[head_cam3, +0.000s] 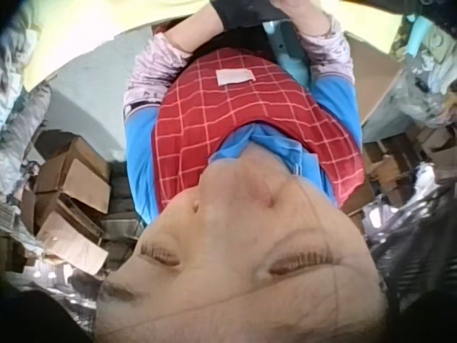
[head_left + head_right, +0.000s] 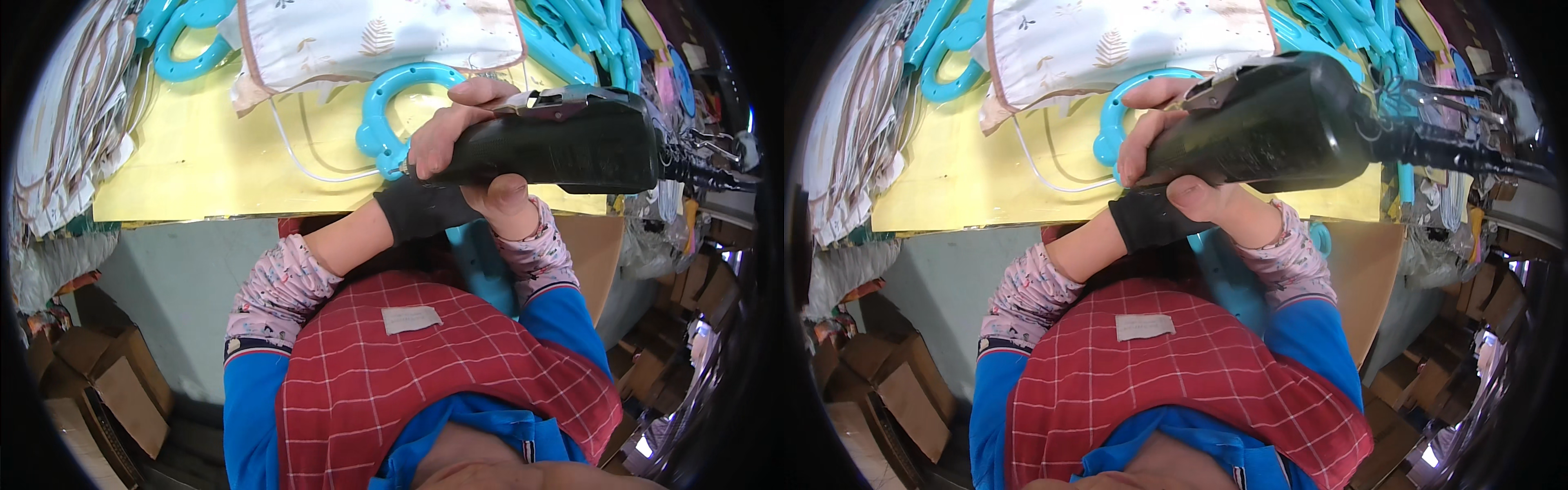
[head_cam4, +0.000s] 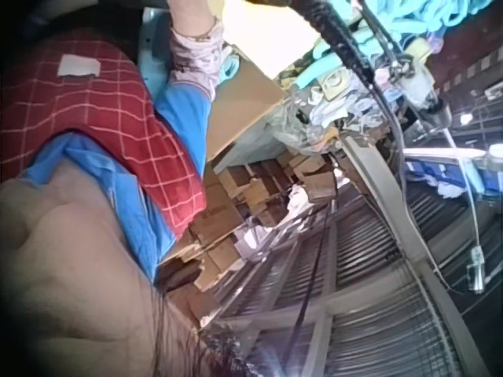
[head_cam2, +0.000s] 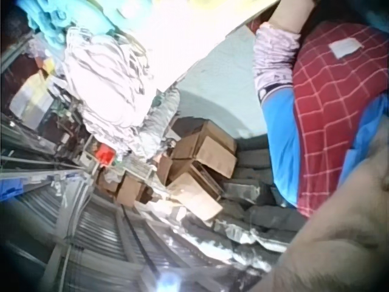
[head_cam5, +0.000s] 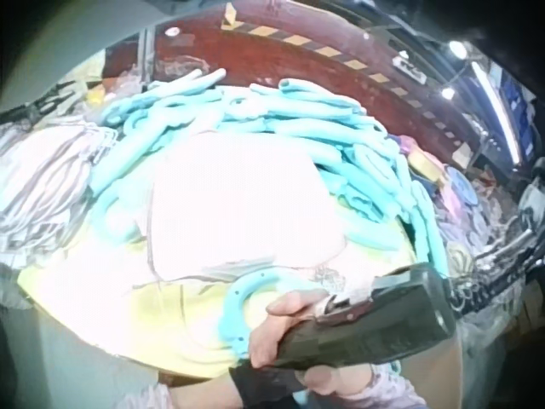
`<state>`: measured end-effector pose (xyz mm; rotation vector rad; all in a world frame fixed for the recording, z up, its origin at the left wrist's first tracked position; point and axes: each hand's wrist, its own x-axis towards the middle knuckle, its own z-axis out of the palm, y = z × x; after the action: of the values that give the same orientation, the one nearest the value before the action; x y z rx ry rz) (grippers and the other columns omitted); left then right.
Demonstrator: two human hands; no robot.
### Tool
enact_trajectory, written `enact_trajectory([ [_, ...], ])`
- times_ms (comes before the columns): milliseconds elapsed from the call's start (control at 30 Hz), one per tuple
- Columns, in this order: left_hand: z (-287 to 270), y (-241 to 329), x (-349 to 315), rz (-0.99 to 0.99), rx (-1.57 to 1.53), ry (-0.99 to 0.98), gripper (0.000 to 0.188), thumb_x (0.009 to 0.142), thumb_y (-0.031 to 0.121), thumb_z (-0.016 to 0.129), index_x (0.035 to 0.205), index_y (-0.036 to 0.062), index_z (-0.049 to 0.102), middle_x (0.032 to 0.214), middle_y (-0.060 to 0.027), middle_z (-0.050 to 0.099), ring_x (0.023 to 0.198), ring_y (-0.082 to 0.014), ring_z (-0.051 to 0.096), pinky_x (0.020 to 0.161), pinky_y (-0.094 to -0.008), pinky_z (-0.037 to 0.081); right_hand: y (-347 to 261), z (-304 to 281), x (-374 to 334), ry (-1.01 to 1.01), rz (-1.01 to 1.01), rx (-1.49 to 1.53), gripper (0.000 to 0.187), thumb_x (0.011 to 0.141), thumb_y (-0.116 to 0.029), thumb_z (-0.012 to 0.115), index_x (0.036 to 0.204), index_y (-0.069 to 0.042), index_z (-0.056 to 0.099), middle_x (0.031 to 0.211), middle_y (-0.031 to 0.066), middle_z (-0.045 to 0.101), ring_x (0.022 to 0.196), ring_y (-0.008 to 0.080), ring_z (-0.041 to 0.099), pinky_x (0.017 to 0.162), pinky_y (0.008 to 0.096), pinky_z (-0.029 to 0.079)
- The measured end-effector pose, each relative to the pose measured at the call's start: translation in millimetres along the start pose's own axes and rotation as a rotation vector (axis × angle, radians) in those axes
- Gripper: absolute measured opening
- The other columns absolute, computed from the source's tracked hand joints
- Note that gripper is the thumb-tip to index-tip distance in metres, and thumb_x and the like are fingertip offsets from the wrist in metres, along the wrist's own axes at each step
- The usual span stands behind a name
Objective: The person assembles baby bibs by attaching fabric to blue plastic frames. They insert a white plastic hook into the frame, then use a handheld power drill to drive screws through the frame into the fabric, securing it in place. The process is repeated for multiple bibs.
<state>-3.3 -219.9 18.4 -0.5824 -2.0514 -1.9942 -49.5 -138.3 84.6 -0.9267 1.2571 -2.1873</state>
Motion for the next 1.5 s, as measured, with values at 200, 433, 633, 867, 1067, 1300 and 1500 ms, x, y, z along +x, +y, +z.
enact_trajectory([
  [200,2,-1,7,-0.016,-0.119,0.054,0.037,0.092,0.024,0.060,0.124,0.0058,0.054,0.115,-0.0109,0.059,0.113,-0.0245,0.055,0.094,-0.0364,0.045,25,-14,5,-0.164,-0.131,-0.218,0.074,0.083,-0.041,0.077,0.128,0.005,0.040,0.090,0.0088,0.062,0.077,0.0169,0.063,0.069,0.0278,0.051],
  [433,0,-9,3,-0.031,-0.143,-0.010,0.030,0.090,0.024,0.061,0.114,0.0059,0.061,0.107,-0.0105,0.063,0.105,-0.0254,0.058,0.089,-0.0374,0.047,24,-9,11,-0.125,-0.077,-0.136,0.077,0.084,-0.049,0.075,0.126,0.006,0.040,0.084,0.0072,0.062,0.071,0.0138,0.060,0.064,0.0260,0.049],
  [633,19,-53,-12,0.403,0.367,-0.194,0.013,0.085,0.016,0.061,0.093,0.0087,0.068,0.099,-0.0105,0.066,0.095,-0.0280,0.062,0.086,-0.0394,0.048,-9,-10,10,0.018,-0.192,-0.129,0.096,0.078,-0.068,0.070,0.141,-0.001,0.040,0.077,0.0068,0.058,0.067,0.0235,0.061,0.067,0.0399,0.052],
  [867,16,-40,-9,0.340,0.202,-0.179,0.009,0.082,0.010,0.063,0.089,0.0086,0.068,0.097,-0.0109,0.065,0.094,-0.0295,0.062,0.083,-0.0383,0.050,3,-12,22,0.005,-0.078,-0.292,0.095,0.077,-0.068,0.071,0.134,0.001,0.040,0.079,0.0079,0.060,0.070,0.0216,0.063,0.068,0.0388,0.053],
  [1067,9,-18,-5,0.255,0.053,-0.153,0.018,0.081,0.011,0.065,0.098,0.0073,0.067,0.099,-0.0130,0.065,0.097,-0.0287,0.062,0.083,-0.0383,0.049,22,-18,30,-0.138,-0.153,-0.367,0.048,0.090,-0.051,0.064,0.092,-0.004,0.060,0.078,0.0070,0.065,0.097,0.0215,0.057,0.089,0.0375,0.045],
  [1300,5,-10,-11,0.609,0.882,-0.314,0.028,0.084,0.013,0.060,0.111,0.0100,0.065,0.111,-0.0087,0.064,0.106,-0.0264,0.062,0.094,-0.0403,0.050,-7,-40,29,0.084,-0.203,-0.056,0.087,0.088,-0.058,0.065,0.139,0.007,0.035,0.073,0.0093,0.060,0.060,0.0205,0.060,0.059,0.0330,0.051],
  [1500,-109,-11,-82,-0.027,1.031,0.291,0.064,0.084,0.018,0.071,0.140,0.0022,0.045,0.133,-0.0186,0.055,0.116,-0.0351,0.058,0.103,-0.0464,0.044,-101,-181,-21,0.980,-0.160,-0.437,0.069,0.090,-0.049,0.066,0.127,0.005,0.048,0.072,0.0090,0.057,0.058,0.0208,0.059,0.054,0.0334,0.052],
])
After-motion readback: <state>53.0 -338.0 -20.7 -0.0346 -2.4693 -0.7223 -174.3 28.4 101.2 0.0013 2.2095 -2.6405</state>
